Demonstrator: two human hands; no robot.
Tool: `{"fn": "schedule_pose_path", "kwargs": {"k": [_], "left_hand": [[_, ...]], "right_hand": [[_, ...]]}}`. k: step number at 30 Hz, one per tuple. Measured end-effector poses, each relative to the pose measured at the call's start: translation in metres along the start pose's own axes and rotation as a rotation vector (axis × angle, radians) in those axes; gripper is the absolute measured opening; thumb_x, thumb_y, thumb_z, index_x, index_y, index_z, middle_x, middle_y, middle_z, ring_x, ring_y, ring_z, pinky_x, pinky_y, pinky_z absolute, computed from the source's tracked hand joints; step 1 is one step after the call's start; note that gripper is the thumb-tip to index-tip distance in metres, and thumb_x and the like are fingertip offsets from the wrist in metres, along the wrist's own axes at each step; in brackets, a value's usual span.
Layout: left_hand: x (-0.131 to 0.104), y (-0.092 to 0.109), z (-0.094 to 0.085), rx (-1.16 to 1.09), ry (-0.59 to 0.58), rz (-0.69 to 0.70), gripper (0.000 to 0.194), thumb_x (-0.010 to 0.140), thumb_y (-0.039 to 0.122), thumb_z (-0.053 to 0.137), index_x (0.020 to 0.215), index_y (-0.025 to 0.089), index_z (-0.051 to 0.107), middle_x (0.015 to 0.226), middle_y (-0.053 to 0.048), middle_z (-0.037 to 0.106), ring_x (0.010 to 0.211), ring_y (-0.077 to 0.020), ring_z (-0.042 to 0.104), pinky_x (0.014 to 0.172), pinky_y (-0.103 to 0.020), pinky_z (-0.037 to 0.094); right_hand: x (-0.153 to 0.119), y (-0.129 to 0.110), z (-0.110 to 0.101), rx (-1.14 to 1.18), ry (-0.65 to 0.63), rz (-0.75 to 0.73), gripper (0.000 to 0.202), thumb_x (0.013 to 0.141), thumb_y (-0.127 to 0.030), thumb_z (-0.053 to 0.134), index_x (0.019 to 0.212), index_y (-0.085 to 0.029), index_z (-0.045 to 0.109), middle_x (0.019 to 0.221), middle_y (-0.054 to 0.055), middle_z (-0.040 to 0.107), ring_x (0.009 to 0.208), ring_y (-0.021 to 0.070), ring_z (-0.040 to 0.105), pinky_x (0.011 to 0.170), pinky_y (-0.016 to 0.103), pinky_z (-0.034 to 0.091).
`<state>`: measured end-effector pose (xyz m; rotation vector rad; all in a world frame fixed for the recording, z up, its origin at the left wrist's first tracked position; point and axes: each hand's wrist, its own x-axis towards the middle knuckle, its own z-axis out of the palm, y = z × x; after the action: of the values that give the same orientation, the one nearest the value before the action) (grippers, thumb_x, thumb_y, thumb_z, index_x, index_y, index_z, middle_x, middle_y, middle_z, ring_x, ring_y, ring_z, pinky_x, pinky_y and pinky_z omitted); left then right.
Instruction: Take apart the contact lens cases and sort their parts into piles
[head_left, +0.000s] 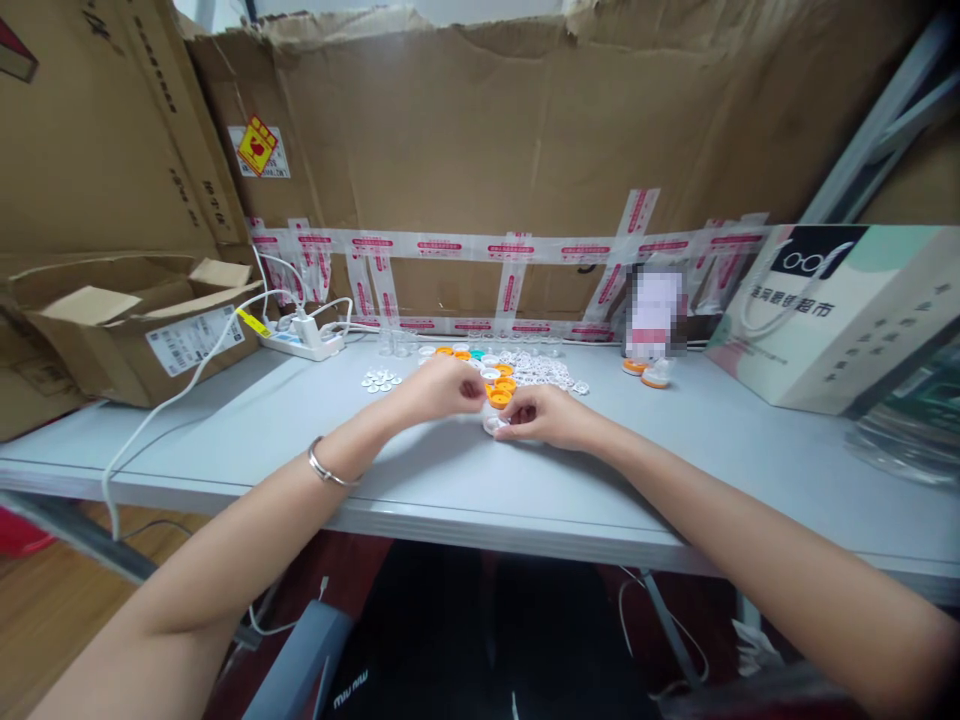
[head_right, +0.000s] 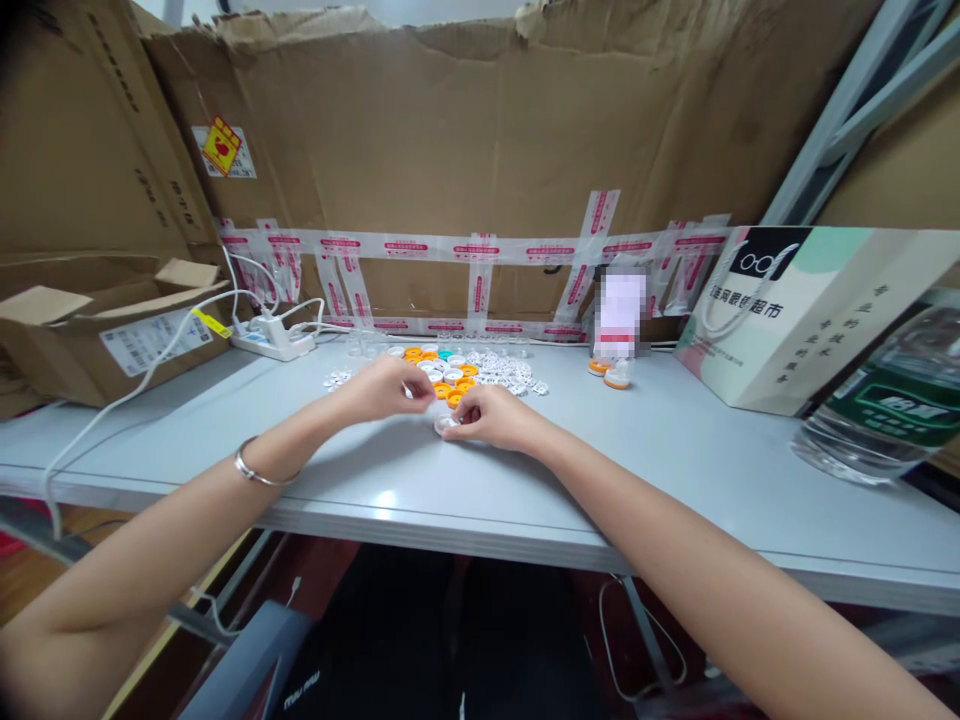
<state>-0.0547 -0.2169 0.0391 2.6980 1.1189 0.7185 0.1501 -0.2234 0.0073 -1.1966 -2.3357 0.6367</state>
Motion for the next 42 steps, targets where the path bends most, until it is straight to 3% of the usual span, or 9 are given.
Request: {"fn": "schedule_pose_path", "kwargs": {"k": [4, 10, 16, 26, 30, 32, 34, 38, 42], "left_hand": [[-0.007, -0.04, -0.032, 0.003, 0.118, -0.101, 0.019, 0.069, 0.025, 0.054, 0.074, 0.012, 0.067, 0.066, -0.003, 0.066, 0.06, -0.011, 0.056, 0.055, -0.018, 0.038], [-0.012, -0.067, -0.038, 0.364, -0.205, -0.215, 0.013, 0.06, 0.012, 0.051, 0.059, 0.015, 0.064, 0.056, -0.001, 0.061, 0.05, -0.0094, 0.046, 0.049, -0.02, 0.03], [-0.011, -0.06, -0.034, 0.405, -0.243, -0.291, 0.009, 0.057, 0.012, 0.054, 0.053, 0.016, 0.062, 0.05, -0.002, 0.058, 0.044, -0.0094, 0.04, 0.045, -0.021, 0.024], [-0.014, -0.05, -0.036, 0.297, -0.337, -0.254, 0.012, 0.063, 0.017, 0.054, 0.061, 0.016, 0.066, 0.06, -0.002, 0.064, 0.053, -0.0114, 0.051, 0.049, -0.02, 0.031], [-0.013, -0.048, -0.036, 0.232, -0.182, -0.205, 0.015, 0.068, 0.019, 0.052, 0.067, 0.014, 0.067, 0.062, -0.002, 0.064, 0.056, -0.0111, 0.052, 0.054, -0.02, 0.034], [-0.01, -0.039, -0.028, 0.144, -0.029, -0.136, 0.017, 0.073, 0.022, 0.052, 0.074, 0.013, 0.066, 0.069, -0.004, 0.065, 0.062, -0.0115, 0.054, 0.058, -0.02, 0.037], [-0.006, -0.026, -0.015, -0.025, 0.014, -0.045, 0.021, 0.076, 0.029, 0.055, 0.084, 0.013, 0.065, 0.079, -0.005, 0.066, 0.07, -0.0122, 0.056, 0.063, -0.02, 0.04], [-0.001, -0.007, 0.013, -0.203, -0.185, 0.085, 0.037, 0.068, 0.039, 0.067, 0.094, 0.013, 0.064, 0.087, -0.006, 0.065, 0.077, -0.0142, 0.056, 0.064, -0.02, 0.041], [-0.002, -0.005, 0.024, -0.308, -0.217, -0.005, 0.039, 0.067, 0.044, 0.066, 0.091, 0.014, 0.066, 0.079, -0.004, 0.063, 0.071, -0.0128, 0.054, 0.059, -0.02, 0.039]], "right_hand": [[0.001, 0.0, -0.001, 0.017, -0.011, 0.026, 0.03, 0.061, -0.043, 0.067, 0.072, -0.015, 0.066, 0.064, 0.001, 0.06, 0.057, 0.0118, 0.049, 0.051, 0.024, 0.035], [0.001, 0.003, -0.002, 0.017, -0.033, 0.009, 0.033, 0.063, -0.044, 0.066, 0.078, -0.016, 0.068, 0.069, 0.002, 0.062, 0.06, 0.0124, 0.05, 0.054, 0.024, 0.037], [0.0, 0.001, -0.003, 0.03, -0.039, 0.002, 0.033, 0.062, -0.044, 0.067, 0.078, -0.015, 0.068, 0.069, 0.002, 0.062, 0.061, 0.0125, 0.05, 0.055, 0.024, 0.038], [-0.001, -0.003, -0.005, 0.016, -0.032, 0.021, 0.032, 0.061, -0.043, 0.068, 0.076, -0.015, 0.066, 0.07, 0.002, 0.062, 0.062, 0.0125, 0.051, 0.056, 0.024, 0.038], [-0.001, -0.001, -0.004, 0.04, -0.035, 0.011, 0.034, 0.061, -0.043, 0.069, 0.079, -0.014, 0.068, 0.07, 0.002, 0.062, 0.062, 0.0127, 0.051, 0.056, 0.024, 0.038], [0.0, 0.0, -0.005, 0.062, -0.037, 0.008, 0.035, 0.061, -0.043, 0.069, 0.081, -0.014, 0.069, 0.07, 0.002, 0.062, 0.063, 0.013, 0.052, 0.055, 0.024, 0.037], [0.0, 0.001, -0.005, 0.075, -0.043, 0.006, 0.036, 0.06, -0.043, 0.07, 0.083, -0.014, 0.069, 0.07, 0.002, 0.062, 0.063, 0.013, 0.052, 0.055, 0.024, 0.036], [0.002, 0.003, -0.005, 0.089, -0.054, -0.006, 0.037, 0.06, -0.041, 0.07, 0.084, -0.014, 0.07, 0.069, 0.002, 0.061, 0.062, 0.0127, 0.051, 0.054, 0.024, 0.035], [0.002, 0.003, -0.006, 0.091, -0.049, -0.002, 0.035, 0.059, -0.042, 0.071, 0.081, -0.015, 0.07, 0.065, 0.0, 0.059, 0.06, 0.0123, 0.049, 0.054, 0.024, 0.035]]}}
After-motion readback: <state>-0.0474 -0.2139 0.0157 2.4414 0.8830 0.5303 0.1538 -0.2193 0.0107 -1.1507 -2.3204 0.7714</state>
